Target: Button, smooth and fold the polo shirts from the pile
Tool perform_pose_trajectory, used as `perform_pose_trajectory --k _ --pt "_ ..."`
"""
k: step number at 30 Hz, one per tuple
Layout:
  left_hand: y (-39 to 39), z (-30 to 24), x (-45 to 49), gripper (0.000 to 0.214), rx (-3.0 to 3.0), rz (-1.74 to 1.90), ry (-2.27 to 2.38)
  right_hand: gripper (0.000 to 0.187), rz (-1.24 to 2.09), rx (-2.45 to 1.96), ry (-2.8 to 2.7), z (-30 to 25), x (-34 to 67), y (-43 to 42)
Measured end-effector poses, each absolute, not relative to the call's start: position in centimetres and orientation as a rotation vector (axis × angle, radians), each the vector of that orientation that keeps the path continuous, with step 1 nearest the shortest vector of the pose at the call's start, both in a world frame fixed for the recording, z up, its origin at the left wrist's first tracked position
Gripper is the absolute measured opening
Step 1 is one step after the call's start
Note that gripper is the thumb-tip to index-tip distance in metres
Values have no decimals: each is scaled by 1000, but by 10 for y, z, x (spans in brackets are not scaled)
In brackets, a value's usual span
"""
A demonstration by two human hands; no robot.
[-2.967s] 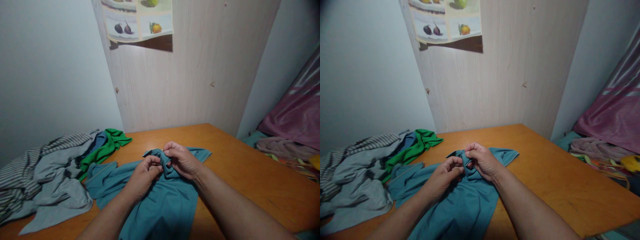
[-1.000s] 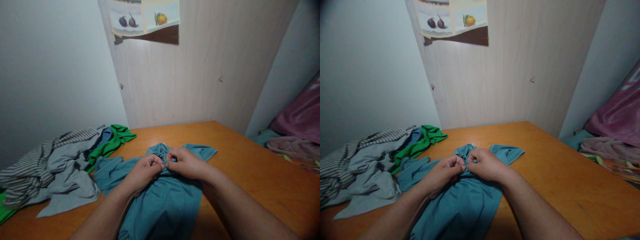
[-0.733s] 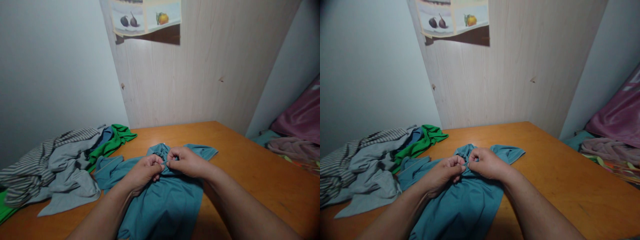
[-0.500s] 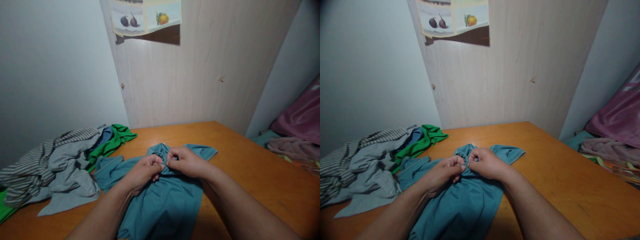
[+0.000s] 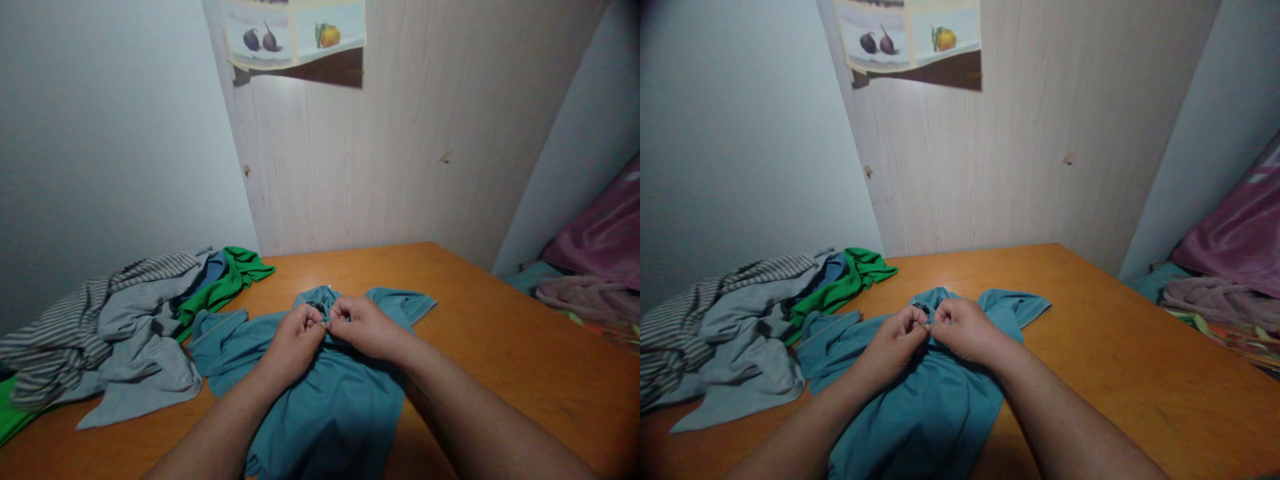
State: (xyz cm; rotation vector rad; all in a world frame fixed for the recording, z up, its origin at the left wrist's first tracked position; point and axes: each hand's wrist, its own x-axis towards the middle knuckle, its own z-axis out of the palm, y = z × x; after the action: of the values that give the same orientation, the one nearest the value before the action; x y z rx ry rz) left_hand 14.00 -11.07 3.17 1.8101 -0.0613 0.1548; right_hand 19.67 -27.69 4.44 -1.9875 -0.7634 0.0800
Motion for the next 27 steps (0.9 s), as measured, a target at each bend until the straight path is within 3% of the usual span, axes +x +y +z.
perform_pose_trajectory --k 6,18,27 --pt "-109 31 140 15 1859 250 -78 16 151 -1896 -617 43 194 -269" --pt "-119 36 135 19 1782 291 -95 11 257 -1690 -524 45 193 -270" --pt "-117 47 134 25 1619 277 26 26 -134 -1697 -408 49 204 -283"
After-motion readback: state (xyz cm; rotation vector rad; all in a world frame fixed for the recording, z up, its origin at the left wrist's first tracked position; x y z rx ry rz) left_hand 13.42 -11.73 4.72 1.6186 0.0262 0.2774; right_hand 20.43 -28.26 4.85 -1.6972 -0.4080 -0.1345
